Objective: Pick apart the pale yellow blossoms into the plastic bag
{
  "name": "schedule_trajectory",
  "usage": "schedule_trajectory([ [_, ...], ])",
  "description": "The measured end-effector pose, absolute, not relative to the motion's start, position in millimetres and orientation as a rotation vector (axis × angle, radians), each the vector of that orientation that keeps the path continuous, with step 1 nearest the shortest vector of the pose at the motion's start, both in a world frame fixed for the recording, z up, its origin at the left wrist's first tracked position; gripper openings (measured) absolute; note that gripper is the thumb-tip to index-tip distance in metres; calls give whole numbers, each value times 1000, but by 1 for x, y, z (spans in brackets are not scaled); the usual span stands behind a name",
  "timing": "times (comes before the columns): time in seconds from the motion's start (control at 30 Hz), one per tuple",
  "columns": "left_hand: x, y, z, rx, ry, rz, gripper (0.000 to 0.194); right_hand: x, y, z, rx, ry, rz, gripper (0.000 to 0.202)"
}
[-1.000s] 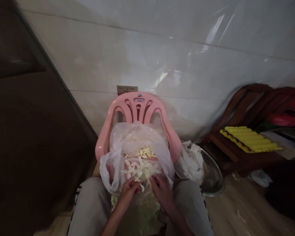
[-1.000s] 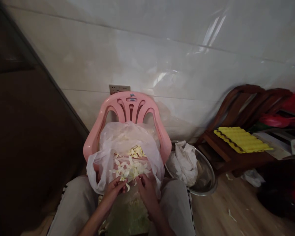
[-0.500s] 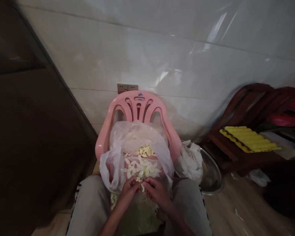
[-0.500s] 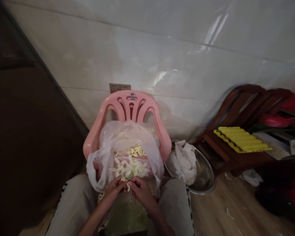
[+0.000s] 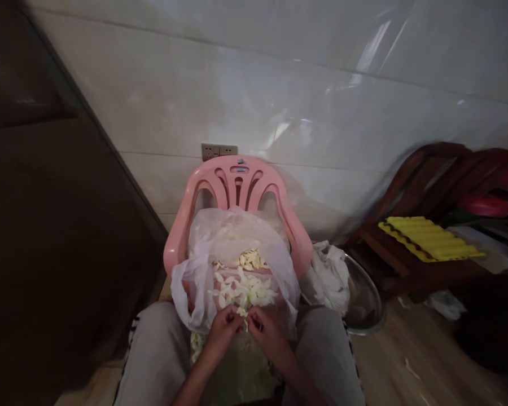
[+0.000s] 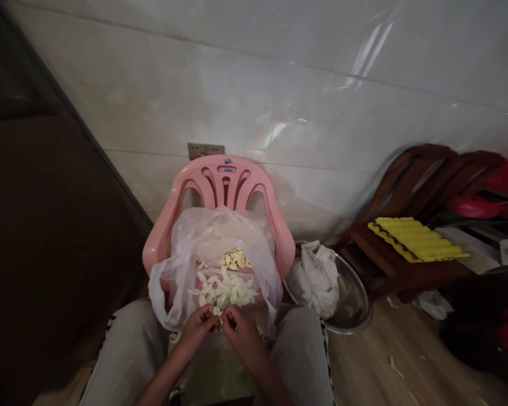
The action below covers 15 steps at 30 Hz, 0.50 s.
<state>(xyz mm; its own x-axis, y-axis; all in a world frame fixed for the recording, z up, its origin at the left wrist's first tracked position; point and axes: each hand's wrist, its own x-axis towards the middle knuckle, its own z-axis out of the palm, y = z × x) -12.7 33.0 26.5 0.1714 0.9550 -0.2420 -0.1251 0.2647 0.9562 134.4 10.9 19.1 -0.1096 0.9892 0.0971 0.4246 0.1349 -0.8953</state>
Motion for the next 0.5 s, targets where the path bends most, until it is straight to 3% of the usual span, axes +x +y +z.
schedule_trajectory([
  [0.23,-13,33,25,931,1107,856,35,162,24,22,-1660,-1211,661,33],
  [0.5,-16,40,24,828,1135,945,45,151,17,35,-1609,-1337,801,33],
])
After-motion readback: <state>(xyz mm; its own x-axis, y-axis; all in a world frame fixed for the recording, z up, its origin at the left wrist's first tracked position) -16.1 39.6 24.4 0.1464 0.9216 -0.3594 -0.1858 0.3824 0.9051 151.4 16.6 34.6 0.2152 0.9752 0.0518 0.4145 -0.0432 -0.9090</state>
